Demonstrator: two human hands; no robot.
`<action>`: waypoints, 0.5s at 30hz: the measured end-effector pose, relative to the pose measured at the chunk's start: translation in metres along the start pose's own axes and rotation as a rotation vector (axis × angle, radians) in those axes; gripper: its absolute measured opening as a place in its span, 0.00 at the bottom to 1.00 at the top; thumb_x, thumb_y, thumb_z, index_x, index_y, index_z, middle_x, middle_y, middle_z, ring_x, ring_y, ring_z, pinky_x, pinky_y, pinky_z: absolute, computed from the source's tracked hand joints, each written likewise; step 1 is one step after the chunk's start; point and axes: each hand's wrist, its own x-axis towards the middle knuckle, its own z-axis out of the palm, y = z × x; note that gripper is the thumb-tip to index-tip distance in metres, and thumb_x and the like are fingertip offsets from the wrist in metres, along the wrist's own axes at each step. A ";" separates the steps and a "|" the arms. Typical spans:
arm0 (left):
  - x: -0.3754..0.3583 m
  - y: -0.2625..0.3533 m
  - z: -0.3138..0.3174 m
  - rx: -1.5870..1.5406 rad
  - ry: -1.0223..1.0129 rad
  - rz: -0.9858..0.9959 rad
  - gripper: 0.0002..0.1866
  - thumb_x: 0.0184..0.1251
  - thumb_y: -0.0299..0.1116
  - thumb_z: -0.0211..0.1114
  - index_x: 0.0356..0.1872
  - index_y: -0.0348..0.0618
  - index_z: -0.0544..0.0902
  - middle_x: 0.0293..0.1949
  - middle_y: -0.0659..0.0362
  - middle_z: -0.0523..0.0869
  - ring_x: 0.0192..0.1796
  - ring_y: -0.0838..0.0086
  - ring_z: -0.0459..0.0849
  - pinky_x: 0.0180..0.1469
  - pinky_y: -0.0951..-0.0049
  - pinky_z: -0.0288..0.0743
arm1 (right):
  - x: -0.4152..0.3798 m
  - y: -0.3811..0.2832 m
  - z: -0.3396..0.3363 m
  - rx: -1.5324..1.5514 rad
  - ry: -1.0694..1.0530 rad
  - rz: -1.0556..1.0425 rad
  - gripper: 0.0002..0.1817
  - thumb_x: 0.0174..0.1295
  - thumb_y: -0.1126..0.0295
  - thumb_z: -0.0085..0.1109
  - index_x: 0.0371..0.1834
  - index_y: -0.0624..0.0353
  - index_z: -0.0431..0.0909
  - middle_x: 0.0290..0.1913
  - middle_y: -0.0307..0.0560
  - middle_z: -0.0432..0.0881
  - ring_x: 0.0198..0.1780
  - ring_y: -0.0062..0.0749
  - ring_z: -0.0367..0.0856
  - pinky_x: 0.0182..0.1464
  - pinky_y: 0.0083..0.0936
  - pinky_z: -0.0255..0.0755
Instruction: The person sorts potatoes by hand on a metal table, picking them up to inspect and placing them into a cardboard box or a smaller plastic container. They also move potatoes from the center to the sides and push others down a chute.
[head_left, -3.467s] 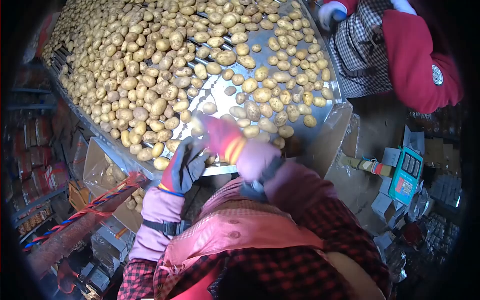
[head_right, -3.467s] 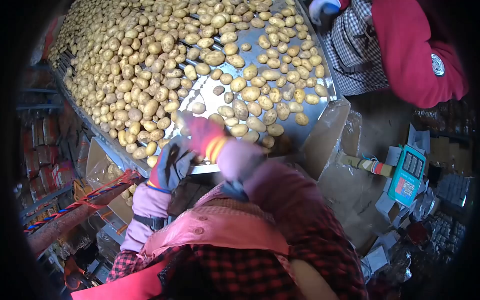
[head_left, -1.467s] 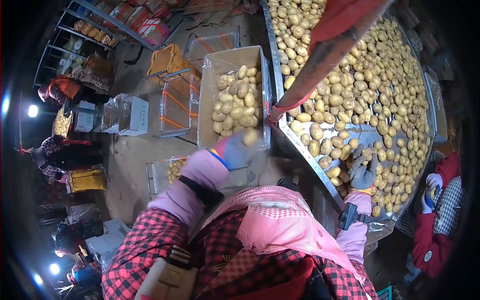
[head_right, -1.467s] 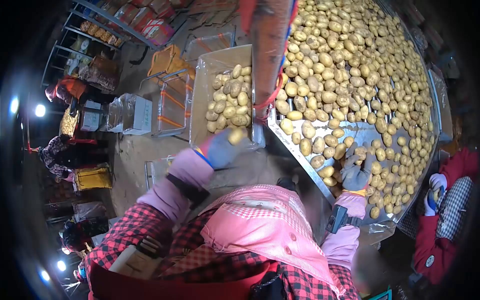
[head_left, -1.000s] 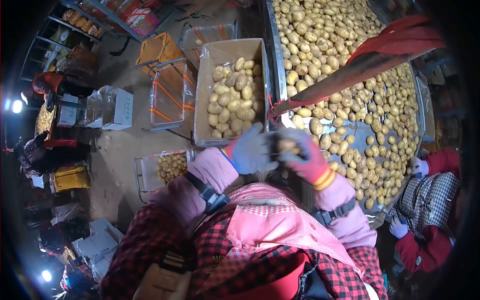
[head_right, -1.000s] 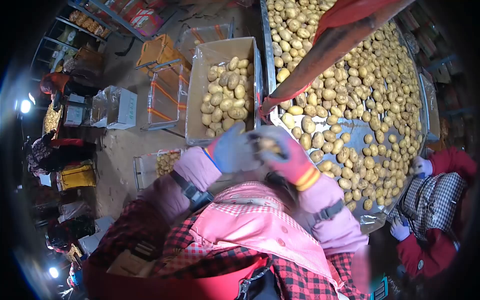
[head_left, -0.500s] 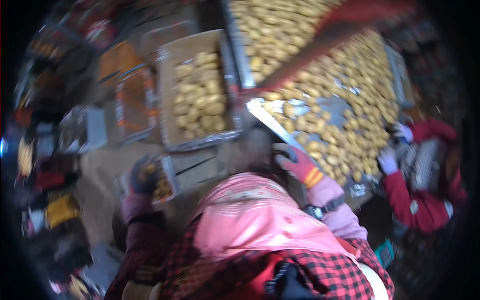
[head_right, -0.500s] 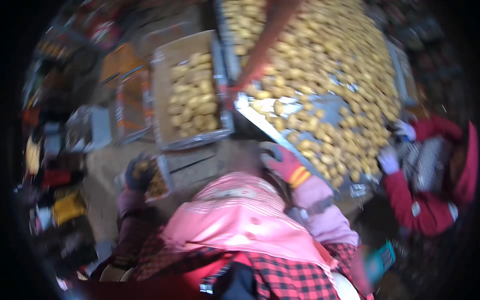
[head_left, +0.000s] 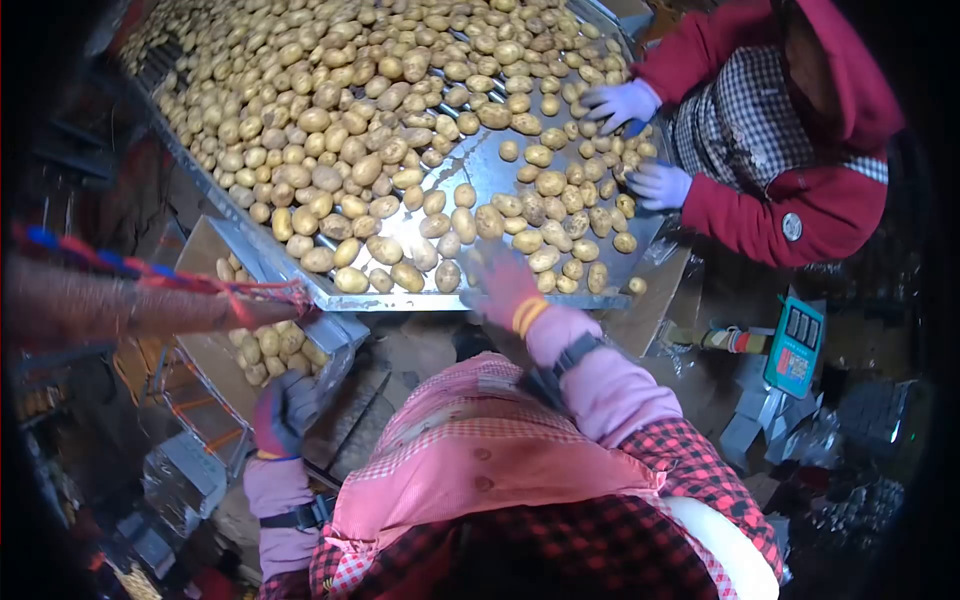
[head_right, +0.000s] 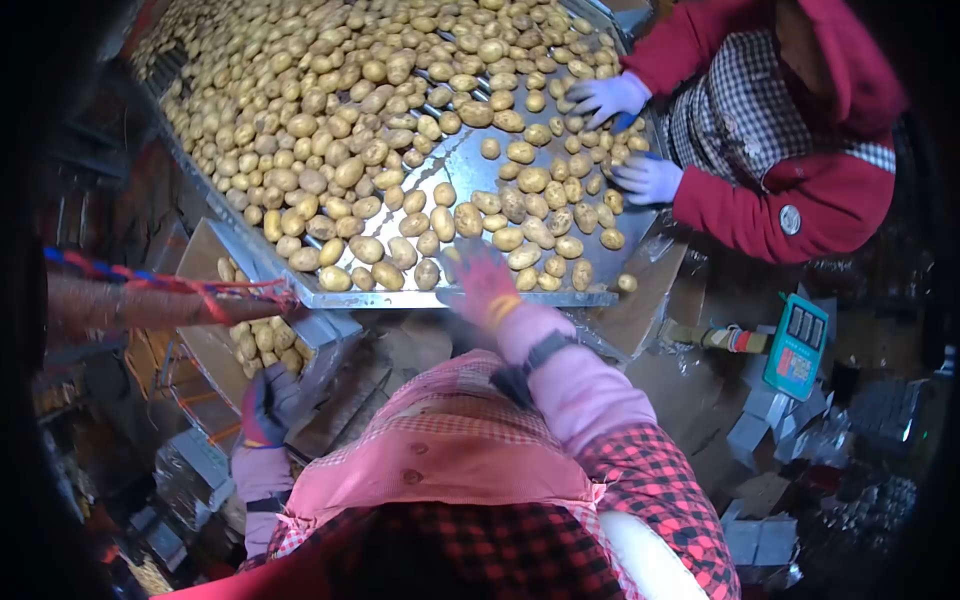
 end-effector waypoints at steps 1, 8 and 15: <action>0.020 -0.010 0.042 0.166 0.074 0.025 0.21 0.74 0.41 0.58 0.56 0.33 0.75 0.41 0.57 0.80 0.41 0.73 0.79 0.46 0.72 0.76 | 0.017 0.012 0.005 -0.003 0.030 -0.023 0.36 0.61 0.48 0.57 0.71 0.50 0.65 0.71 0.54 0.64 0.74 0.50 0.59 0.73 0.47 0.53; 0.164 -0.045 0.125 1.411 -0.194 0.313 0.24 0.73 0.40 0.57 0.64 0.36 0.71 0.62 0.45 0.73 0.61 0.53 0.75 0.64 0.59 0.68 | -0.015 0.039 -0.022 -0.076 0.450 0.118 0.35 0.59 0.49 0.59 0.69 0.49 0.67 0.69 0.56 0.65 0.72 0.56 0.60 0.71 0.52 0.55; 0.251 -0.131 0.190 2.242 -0.644 0.534 0.39 0.55 0.49 0.69 0.69 0.49 0.67 0.71 0.42 0.62 0.73 0.41 0.58 0.72 0.41 0.51 | -0.126 0.053 -0.039 -0.033 0.089 -0.012 0.37 0.55 0.48 0.60 0.69 0.50 0.67 0.70 0.54 0.65 0.73 0.55 0.59 0.72 0.54 0.55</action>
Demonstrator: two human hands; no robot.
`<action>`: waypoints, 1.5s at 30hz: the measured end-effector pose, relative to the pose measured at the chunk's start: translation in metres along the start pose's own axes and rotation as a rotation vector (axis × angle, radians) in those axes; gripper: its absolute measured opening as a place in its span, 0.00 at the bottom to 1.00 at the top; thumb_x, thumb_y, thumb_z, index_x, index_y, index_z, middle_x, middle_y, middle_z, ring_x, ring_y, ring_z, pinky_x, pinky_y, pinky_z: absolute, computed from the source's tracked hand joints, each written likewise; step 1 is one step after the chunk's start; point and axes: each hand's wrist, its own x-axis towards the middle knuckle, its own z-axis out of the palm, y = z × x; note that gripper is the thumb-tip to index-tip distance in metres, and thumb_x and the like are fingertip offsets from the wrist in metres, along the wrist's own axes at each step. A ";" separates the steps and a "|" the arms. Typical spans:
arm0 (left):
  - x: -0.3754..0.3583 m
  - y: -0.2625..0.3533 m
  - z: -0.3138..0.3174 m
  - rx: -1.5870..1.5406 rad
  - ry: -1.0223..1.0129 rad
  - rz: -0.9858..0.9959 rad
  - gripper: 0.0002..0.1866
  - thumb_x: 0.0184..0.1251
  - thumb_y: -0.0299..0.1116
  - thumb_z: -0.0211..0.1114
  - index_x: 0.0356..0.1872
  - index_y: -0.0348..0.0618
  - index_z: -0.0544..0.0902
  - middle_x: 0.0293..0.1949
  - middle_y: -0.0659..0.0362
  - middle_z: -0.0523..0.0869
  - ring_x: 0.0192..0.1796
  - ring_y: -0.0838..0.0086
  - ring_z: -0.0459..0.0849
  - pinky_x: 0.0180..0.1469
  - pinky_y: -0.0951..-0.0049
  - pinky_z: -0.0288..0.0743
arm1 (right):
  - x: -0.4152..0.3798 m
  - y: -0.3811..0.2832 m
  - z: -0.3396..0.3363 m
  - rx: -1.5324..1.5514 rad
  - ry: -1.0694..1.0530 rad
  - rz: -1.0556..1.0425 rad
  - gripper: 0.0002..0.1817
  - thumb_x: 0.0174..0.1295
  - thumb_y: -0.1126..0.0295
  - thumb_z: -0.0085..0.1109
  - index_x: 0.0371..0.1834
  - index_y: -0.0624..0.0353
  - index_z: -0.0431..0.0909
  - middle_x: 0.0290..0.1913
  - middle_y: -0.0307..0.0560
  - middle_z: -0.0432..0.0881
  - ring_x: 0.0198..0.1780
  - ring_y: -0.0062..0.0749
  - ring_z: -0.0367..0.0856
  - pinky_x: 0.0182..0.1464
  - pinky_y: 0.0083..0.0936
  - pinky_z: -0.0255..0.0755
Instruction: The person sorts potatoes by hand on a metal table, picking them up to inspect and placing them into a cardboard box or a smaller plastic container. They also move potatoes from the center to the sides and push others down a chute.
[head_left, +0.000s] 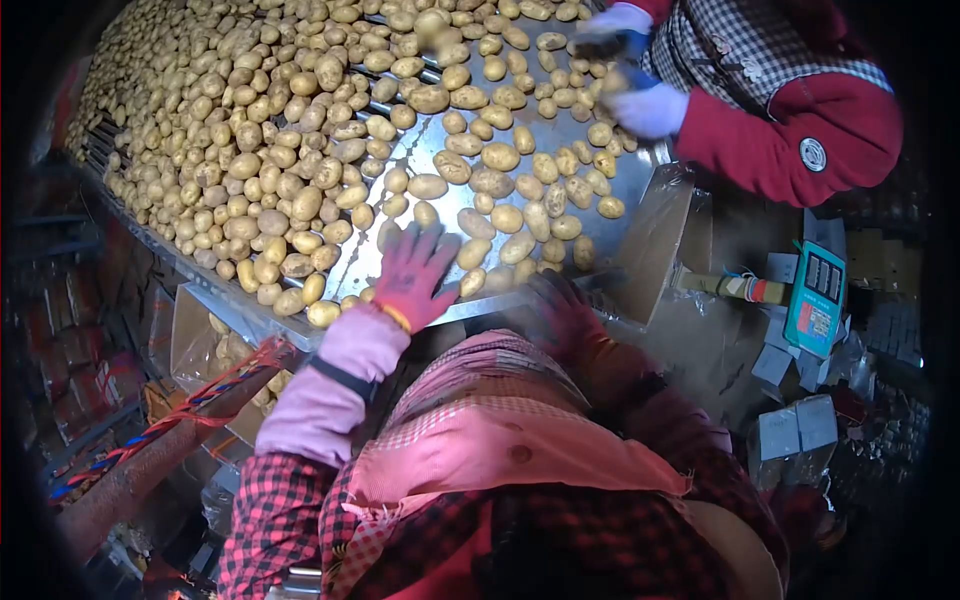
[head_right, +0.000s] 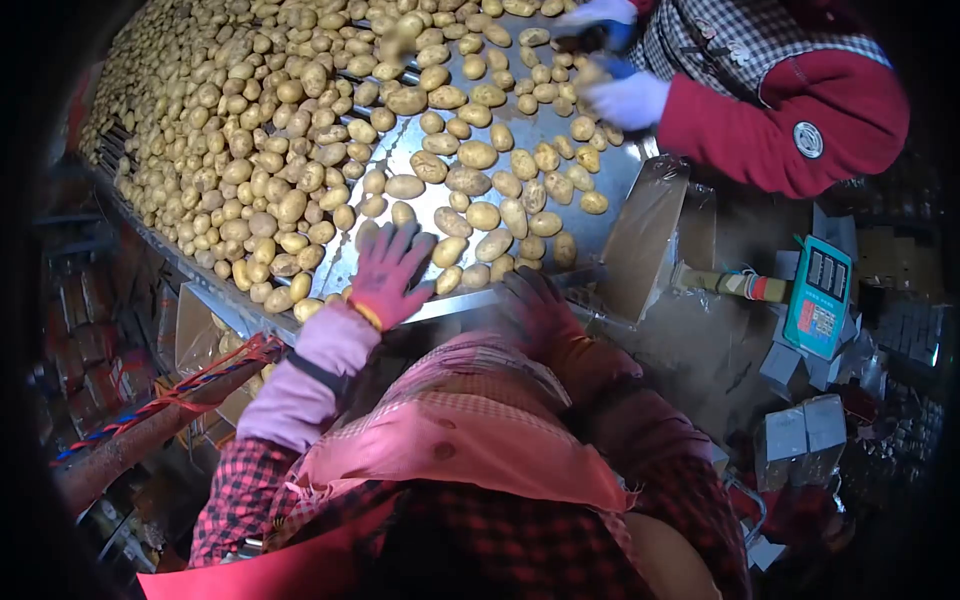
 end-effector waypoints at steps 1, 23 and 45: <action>0.018 -0.005 -0.004 0.067 0.106 0.113 0.39 0.54 0.47 0.69 0.68 0.50 0.69 0.70 0.45 0.65 0.70 0.41 0.61 0.71 0.41 0.54 | 0.001 0.003 0.001 0.024 -0.010 0.006 0.38 0.55 0.48 0.60 0.69 0.50 0.67 0.71 0.53 0.64 0.73 0.54 0.59 0.72 0.54 0.55; -0.109 -0.017 -0.024 -0.382 0.380 -0.503 0.20 0.64 0.31 0.65 0.57 0.42 0.80 0.57 0.49 0.81 0.62 0.52 0.77 0.64 0.55 0.70 | 0.261 0.081 -0.046 -0.267 -0.353 0.162 0.31 0.59 0.68 0.61 0.68 0.34 0.69 0.66 0.51 0.72 0.65 0.47 0.73 0.64 0.39 0.70; -0.315 -0.029 -0.008 -2.399 0.881 -0.894 0.32 0.74 0.59 0.49 0.62 0.40 0.73 0.52 0.43 0.83 0.43 0.64 0.87 0.34 0.76 0.84 | 0.188 -0.031 -0.018 0.577 0.361 -0.010 0.38 0.52 0.62 0.72 0.67 0.57 0.70 0.52 0.50 0.81 0.52 0.39 0.81 0.52 0.34 0.76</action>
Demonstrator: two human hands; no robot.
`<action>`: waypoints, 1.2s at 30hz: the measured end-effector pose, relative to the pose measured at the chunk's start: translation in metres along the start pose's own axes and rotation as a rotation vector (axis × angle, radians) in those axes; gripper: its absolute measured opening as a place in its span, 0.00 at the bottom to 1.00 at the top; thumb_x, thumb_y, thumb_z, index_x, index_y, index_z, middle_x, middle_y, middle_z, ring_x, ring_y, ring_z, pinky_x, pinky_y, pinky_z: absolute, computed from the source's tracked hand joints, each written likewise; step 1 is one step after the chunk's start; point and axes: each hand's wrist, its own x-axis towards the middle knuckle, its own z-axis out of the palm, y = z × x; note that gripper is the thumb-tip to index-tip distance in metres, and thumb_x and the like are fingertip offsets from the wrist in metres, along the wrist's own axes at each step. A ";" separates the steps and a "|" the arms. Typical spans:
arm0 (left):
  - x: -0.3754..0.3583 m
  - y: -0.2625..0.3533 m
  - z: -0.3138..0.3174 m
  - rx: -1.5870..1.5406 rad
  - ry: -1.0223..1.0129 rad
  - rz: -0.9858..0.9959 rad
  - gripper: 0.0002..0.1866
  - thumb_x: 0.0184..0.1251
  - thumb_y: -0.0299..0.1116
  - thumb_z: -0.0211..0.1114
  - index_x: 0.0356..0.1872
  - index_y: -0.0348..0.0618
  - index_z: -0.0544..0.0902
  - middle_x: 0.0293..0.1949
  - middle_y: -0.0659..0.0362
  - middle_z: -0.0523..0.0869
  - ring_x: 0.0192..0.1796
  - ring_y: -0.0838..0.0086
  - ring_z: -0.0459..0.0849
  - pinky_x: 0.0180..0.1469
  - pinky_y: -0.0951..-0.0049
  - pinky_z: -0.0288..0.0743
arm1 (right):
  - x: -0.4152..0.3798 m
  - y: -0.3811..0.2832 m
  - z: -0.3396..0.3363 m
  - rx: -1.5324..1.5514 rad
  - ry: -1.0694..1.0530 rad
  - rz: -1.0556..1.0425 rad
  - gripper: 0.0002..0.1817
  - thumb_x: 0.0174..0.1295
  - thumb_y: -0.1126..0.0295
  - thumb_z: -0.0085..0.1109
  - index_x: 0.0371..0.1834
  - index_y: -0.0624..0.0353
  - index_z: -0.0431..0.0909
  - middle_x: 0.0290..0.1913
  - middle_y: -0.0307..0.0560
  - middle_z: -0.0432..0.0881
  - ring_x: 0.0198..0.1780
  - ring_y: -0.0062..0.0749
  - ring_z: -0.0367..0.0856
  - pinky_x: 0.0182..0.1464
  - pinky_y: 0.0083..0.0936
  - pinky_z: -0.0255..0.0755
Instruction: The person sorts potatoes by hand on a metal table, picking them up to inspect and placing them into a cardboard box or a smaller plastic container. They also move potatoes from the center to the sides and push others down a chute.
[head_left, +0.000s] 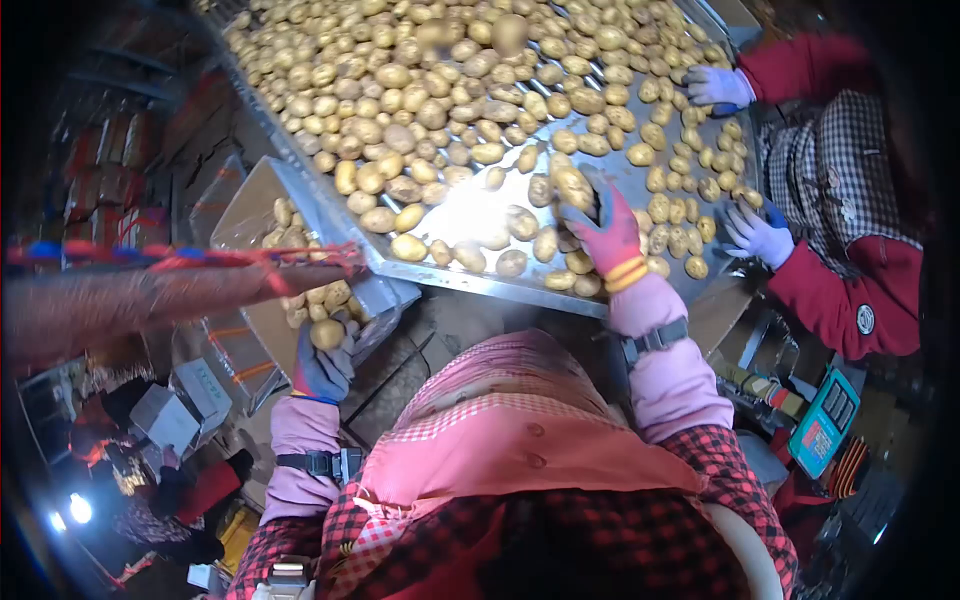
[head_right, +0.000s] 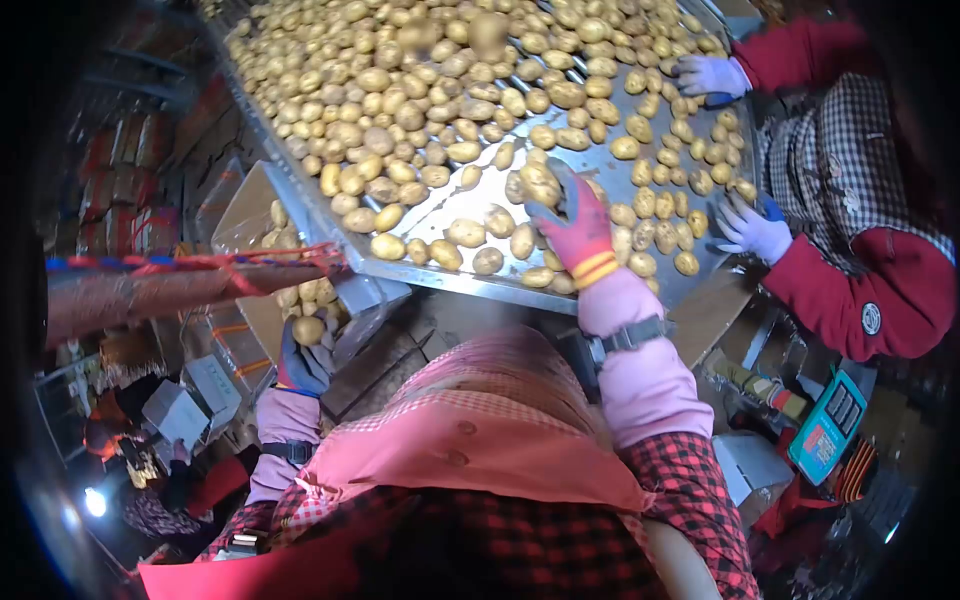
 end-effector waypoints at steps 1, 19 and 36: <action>-0.006 0.006 -0.019 -0.085 0.148 0.132 0.32 0.74 0.59 0.49 0.62 0.40 0.73 0.54 0.42 0.81 0.48 0.62 0.87 0.40 0.73 0.86 | -0.006 -0.015 0.000 0.059 -0.008 0.026 0.38 0.52 0.62 0.72 0.68 0.58 0.69 0.52 0.49 0.81 0.51 0.35 0.81 0.51 0.32 0.77; 0.014 0.155 0.014 1.088 0.280 1.094 0.07 0.72 0.34 0.58 0.40 0.41 0.79 0.40 0.56 0.84 0.44 0.69 0.82 0.48 0.67 0.77 | -0.094 -0.117 0.044 -0.047 -0.749 -0.066 0.27 0.60 0.56 0.65 0.62 0.54 0.76 0.55 0.56 0.81 0.53 0.48 0.81 0.53 0.36 0.75; 0.036 -0.064 0.054 0.388 -0.131 -0.163 0.24 0.78 0.42 0.51 0.67 0.38 0.70 0.58 0.49 0.81 0.60 0.62 0.81 0.61 0.63 0.76 | 0.061 -0.020 0.134 -0.418 -0.082 -0.554 0.15 0.50 0.68 0.63 0.43 0.48 0.80 0.46 0.43 0.81 0.56 0.44 0.76 0.57 0.40 0.71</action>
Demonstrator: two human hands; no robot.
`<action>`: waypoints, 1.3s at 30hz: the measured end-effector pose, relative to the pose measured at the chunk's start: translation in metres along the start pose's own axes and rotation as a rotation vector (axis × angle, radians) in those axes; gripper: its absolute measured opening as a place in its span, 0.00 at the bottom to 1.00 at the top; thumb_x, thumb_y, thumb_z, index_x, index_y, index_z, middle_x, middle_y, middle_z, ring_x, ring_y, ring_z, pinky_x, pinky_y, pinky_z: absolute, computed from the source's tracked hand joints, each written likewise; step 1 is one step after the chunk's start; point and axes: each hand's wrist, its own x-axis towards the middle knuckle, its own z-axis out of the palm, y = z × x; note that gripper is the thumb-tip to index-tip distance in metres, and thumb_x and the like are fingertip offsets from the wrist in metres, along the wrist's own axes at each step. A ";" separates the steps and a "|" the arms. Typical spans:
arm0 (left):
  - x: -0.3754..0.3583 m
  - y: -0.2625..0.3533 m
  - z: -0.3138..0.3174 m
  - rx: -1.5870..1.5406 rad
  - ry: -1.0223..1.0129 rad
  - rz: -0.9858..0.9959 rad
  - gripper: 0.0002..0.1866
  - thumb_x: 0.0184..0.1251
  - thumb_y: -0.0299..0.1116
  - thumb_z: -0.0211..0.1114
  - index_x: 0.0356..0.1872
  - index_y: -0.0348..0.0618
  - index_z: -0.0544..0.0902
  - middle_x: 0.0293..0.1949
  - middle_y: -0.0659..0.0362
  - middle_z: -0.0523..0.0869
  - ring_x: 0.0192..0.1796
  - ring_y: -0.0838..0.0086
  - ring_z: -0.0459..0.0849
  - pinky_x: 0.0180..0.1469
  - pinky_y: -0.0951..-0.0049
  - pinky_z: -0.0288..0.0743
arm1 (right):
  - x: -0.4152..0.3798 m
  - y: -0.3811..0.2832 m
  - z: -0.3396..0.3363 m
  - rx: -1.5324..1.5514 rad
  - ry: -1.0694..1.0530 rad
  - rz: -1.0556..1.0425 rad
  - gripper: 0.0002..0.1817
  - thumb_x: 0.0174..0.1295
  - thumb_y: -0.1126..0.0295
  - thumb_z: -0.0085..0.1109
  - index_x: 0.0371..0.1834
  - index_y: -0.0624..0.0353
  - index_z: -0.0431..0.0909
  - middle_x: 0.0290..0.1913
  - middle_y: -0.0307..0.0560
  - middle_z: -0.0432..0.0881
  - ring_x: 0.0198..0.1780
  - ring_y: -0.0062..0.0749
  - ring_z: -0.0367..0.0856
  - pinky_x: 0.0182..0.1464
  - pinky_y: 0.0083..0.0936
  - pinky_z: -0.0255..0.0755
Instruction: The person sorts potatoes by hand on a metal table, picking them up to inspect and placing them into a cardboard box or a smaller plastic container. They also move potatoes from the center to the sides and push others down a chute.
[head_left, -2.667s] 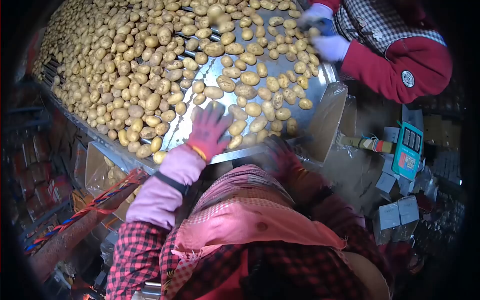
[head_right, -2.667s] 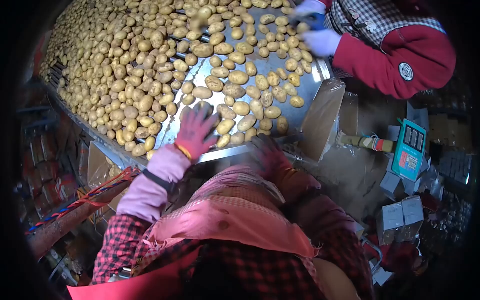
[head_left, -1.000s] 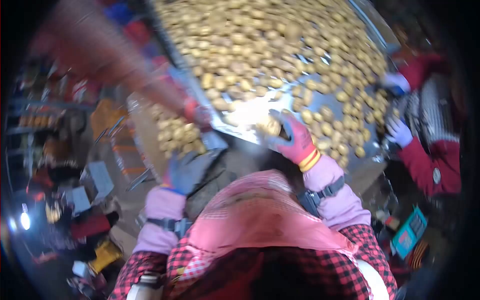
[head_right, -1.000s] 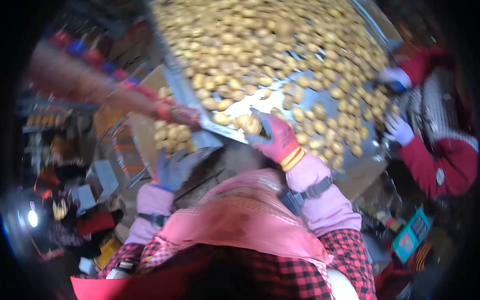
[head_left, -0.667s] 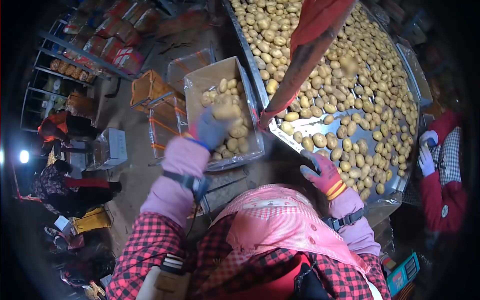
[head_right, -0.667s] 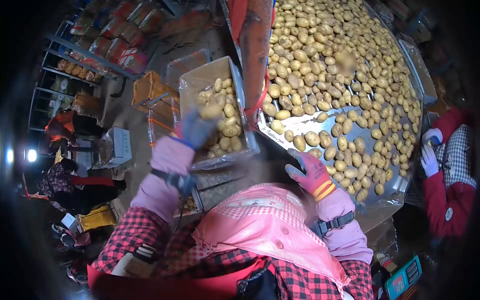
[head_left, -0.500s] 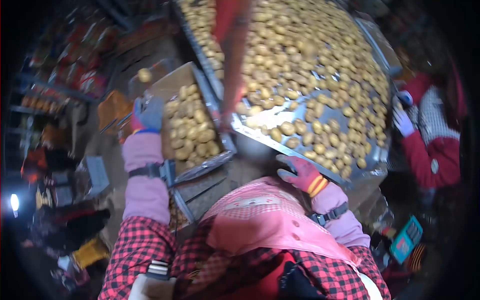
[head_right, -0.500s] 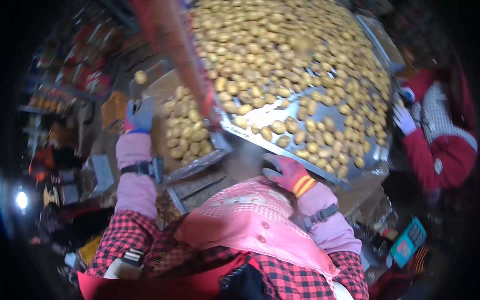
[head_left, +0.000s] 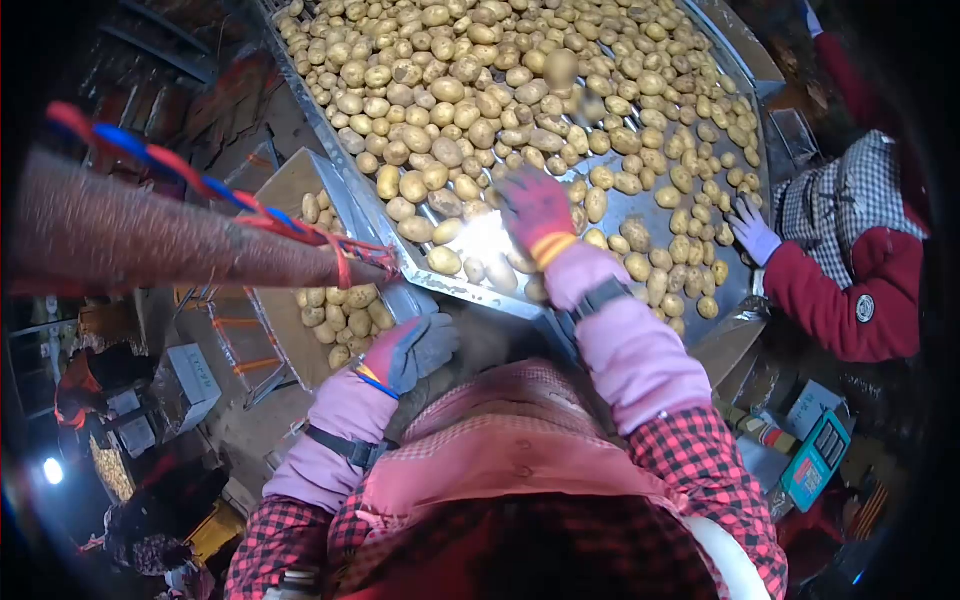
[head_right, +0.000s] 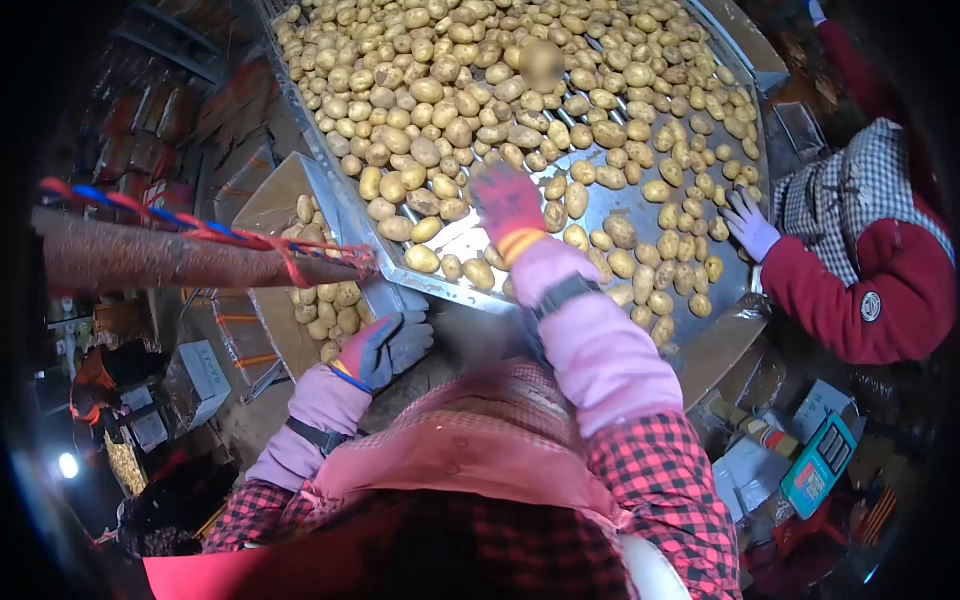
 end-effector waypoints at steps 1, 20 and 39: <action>0.004 -0.005 0.000 0.028 -0.040 0.040 0.24 0.78 0.43 0.51 0.66 0.39 0.71 0.57 0.52 0.83 0.58 0.64 0.83 0.58 0.64 0.79 | 0.018 0.002 0.016 -0.025 -0.034 -0.079 0.14 0.52 0.68 0.61 0.43 0.46 0.81 0.48 0.42 0.81 0.57 0.42 0.76 0.59 0.41 0.68; 0.100 0.031 0.061 -0.239 0.079 0.069 0.25 0.78 0.41 0.50 0.67 0.32 0.67 0.64 0.44 0.75 0.67 0.55 0.75 0.69 0.61 0.70 | 0.058 0.012 0.052 -0.238 -0.594 0.197 0.14 0.59 0.59 0.55 0.45 0.46 0.84 0.53 0.43 0.78 0.61 0.40 0.71 0.62 0.46 0.59; 0.147 0.029 0.070 -0.524 0.006 0.158 0.28 0.78 0.40 0.51 0.69 0.30 0.64 0.68 0.43 0.70 0.70 0.59 0.70 0.74 0.59 0.62 | 0.040 0.067 0.005 0.480 -0.387 -0.063 0.14 0.57 0.64 0.61 0.47 0.51 0.82 0.45 0.47 0.83 0.48 0.43 0.82 0.49 0.37 0.76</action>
